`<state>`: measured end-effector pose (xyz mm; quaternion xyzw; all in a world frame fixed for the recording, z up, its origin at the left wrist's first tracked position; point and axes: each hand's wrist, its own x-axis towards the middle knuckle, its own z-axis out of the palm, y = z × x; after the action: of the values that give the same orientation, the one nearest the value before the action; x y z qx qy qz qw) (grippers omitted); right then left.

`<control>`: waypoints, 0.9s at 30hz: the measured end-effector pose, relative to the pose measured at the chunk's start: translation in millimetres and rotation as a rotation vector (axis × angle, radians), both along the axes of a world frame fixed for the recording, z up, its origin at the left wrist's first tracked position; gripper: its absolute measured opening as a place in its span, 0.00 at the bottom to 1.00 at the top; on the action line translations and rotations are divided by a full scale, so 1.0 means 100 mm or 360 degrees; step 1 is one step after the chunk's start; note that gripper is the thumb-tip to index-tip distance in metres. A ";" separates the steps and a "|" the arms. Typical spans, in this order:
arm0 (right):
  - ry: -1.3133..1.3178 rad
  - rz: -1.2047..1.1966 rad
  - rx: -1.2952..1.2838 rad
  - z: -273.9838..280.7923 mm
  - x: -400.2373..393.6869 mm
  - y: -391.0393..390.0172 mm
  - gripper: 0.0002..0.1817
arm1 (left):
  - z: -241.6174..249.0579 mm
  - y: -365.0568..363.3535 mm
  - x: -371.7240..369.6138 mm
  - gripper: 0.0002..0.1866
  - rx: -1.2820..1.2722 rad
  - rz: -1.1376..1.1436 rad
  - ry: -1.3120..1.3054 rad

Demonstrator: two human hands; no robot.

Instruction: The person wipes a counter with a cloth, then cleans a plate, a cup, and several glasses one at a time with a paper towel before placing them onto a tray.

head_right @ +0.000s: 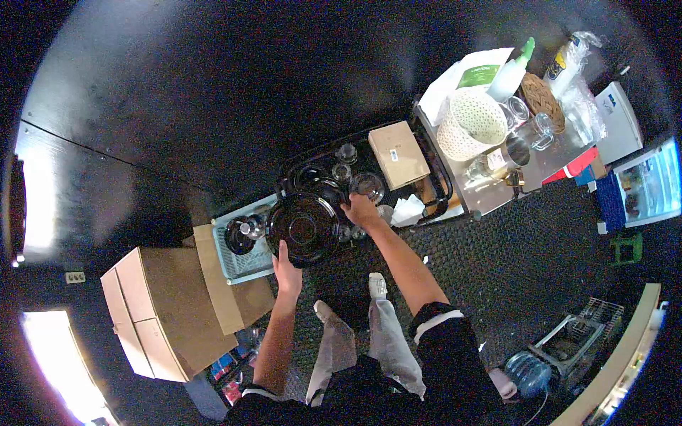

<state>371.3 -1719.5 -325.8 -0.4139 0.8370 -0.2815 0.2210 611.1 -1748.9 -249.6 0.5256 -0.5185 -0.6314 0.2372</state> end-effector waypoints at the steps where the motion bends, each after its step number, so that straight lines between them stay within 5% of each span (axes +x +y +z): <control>1: -0.0011 0.0001 -0.0014 0.03 -0.03 0.00 0.14 | 0.13 0.01 -0.08 0.42 -0.0002 0.0000 0.0002; 3: 0.0174 0.0050 0.0149 0.23 -0.14 0.13 0.13 | 0.35 0.04 -0.23 0.42 0.0406 0.0317 0.0106; 5: 0.0374 0.0103 0.0314 0.43 -0.29 0.29 0.11 | 0.25 0.05 -0.28 0.43 0.0375 0.0289 0.0252; 7: 0.0507 0.0260 0.0965 0.48 -0.49 0.51 0.09 | 0.18 0.09 -0.33 0.43 0.0336 0.0269 0.0396; 10: 0.1087 0.0404 0.0768 0.21 -0.62 0.81 0.08 | 0.17 0.16 -0.43 0.43 0.0193 0.0201 0.0244; 15: 0.1099 0.0461 0.0432 -0.04 -0.71 0.99 0.11 | 0.37 0.21 -0.51 0.44 0.0251 0.0177 0.0166; 18: 0.0894 0.0642 0.0847 0.09 -0.77 1.02 0.10 | 0.41 0.22 -0.52 0.45 0.0255 0.0189 0.0315; 19: 0.1003 0.0508 0.0624 0.14 -0.76 1.06 0.10 | 0.47 0.23 -0.53 0.45 0.0249 0.0186 0.0316; 21: 0.1120 0.0376 0.0391 0.29 -0.72 1.10 0.09 | 0.62 0.26 -0.56 0.29 0.0246 0.0360 0.0255; 24: 0.0079 -0.0067 0.0136 0.86 -0.61 1.08 0.13 | 0.13 0.18 -0.36 0.23 0.0306 0.0240 0.0589; 25: 0.0099 -0.0059 0.0128 1.07 -0.55 1.03 0.13 | 0.16 0.18 -0.35 0.23 0.0299 0.0246 0.0610; 27: 0.0106 -0.0205 -0.0774 1.49 -0.41 0.90 0.16 | 0.21 0.17 -0.30 0.32 0.0336 0.0078 0.0871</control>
<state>329.9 -1629.1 -177.2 -0.4098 0.7762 -0.4741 0.0688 580.9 -1731.4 -228.6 0.3699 -0.3537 -0.7942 0.3276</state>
